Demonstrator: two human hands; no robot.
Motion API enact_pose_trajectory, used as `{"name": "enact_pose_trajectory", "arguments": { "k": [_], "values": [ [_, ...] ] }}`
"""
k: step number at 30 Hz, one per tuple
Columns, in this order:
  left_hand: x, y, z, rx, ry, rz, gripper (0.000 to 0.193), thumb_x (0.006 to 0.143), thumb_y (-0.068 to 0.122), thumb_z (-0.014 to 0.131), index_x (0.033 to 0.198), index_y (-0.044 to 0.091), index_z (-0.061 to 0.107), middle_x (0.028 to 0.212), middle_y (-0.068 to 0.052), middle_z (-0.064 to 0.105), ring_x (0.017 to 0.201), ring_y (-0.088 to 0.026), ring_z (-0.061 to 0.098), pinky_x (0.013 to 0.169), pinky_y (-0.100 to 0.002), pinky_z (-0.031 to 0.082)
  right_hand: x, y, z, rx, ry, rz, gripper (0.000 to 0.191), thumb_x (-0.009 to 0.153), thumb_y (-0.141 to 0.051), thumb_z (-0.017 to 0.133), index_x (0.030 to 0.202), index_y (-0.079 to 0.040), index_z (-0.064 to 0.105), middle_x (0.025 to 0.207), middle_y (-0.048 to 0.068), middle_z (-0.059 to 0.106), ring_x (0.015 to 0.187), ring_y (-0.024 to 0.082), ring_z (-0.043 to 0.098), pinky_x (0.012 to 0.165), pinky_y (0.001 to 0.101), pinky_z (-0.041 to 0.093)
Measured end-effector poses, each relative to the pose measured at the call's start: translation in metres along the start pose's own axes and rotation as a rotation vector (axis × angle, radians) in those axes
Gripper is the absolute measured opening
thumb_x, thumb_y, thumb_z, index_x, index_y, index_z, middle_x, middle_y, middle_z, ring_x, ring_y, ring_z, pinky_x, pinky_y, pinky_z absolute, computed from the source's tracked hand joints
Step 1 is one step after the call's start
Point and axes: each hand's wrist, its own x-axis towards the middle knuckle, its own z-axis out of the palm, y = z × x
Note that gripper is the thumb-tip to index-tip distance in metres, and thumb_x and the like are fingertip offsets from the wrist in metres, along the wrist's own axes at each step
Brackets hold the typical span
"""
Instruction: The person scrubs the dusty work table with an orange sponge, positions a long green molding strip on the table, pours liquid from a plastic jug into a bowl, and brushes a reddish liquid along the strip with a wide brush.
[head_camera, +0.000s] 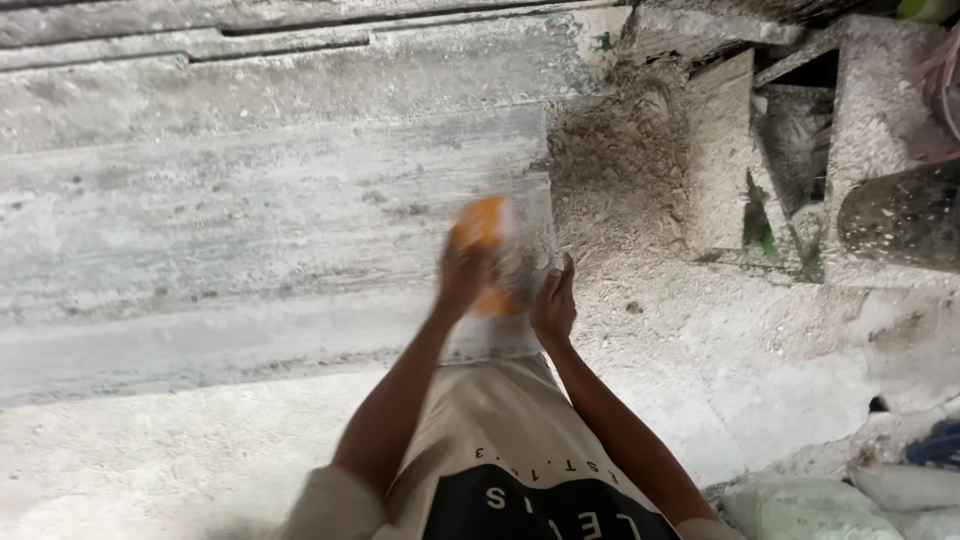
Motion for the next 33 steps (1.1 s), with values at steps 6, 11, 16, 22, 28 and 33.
{"name": "enact_pose_trajectory", "arguments": {
  "k": [6,11,16,22,28,33],
  "values": [
    [0.031,0.033,0.113,0.604,0.081,0.389,0.057,0.099,0.027,0.059,0.148,0.003,0.044,0.092,-0.026,0.072,0.074,-0.043,0.072,0.06,-0.051,0.058,0.045,0.056,-0.077,0.659,-0.273,0.353,0.076,0.1,-0.064,0.029,0.163,-0.025,0.012,0.164,0.019,0.03,0.141,0.04,0.043,0.107,0.0524,0.044],
    [-0.029,0.05,-0.03,0.789,0.085,0.397,0.058,0.112,0.029,0.047,0.157,-0.003,0.031,0.063,-0.01,0.063,0.044,-0.023,0.056,0.038,-0.037,0.046,0.046,0.112,-0.162,0.538,-0.26,0.391,0.079,0.097,-0.065,0.048,0.159,-0.021,0.026,0.163,0.014,0.036,0.142,0.035,0.045,0.109,0.0519,0.046],
    [-0.108,0.023,-0.129,1.27,0.475,0.131,0.051,0.111,0.02,0.041,0.16,0.01,0.035,0.061,-0.003,0.059,0.045,-0.013,0.049,0.035,-0.029,0.042,0.017,0.127,-0.167,0.49,-0.577,0.568,0.089,0.088,-0.074,0.044,0.159,-0.023,0.028,0.158,0.015,0.044,0.135,0.039,0.049,0.101,0.0619,0.046],
    [-0.103,-0.059,0.102,1.147,0.046,0.26,0.066,0.096,0.026,0.055,0.155,0.009,0.032,0.077,-0.019,0.066,0.057,-0.032,0.065,0.05,-0.05,0.052,-0.012,0.087,-0.083,0.536,-0.812,0.594,0.097,0.085,-0.082,0.032,0.162,-0.025,0.021,0.156,0.016,0.045,0.133,0.042,0.051,0.1,0.0615,0.047],
    [-0.06,-0.028,0.079,0.737,-0.121,0.318,0.05,0.099,0.026,0.057,0.144,0.008,0.044,0.1,-0.019,0.067,0.083,-0.031,0.066,0.074,-0.048,0.057,0.018,0.076,-0.093,0.703,-0.525,0.452,0.088,0.092,-0.069,0.041,0.162,-0.019,0.022,0.16,0.019,0.041,0.139,0.041,0.046,0.11,0.0536,0.043],
    [-0.059,0.061,-0.097,0.403,0.027,0.282,0.031,0.103,0.024,0.059,0.129,0.007,0.059,0.123,-0.017,0.063,0.111,-0.028,0.063,0.098,-0.043,0.056,0.036,0.099,-0.152,0.626,-0.372,0.423,0.081,0.094,-0.062,0.041,0.162,-0.02,0.025,0.164,0.014,0.035,0.146,0.035,0.037,0.114,0.0525,0.034]
  ]
}}
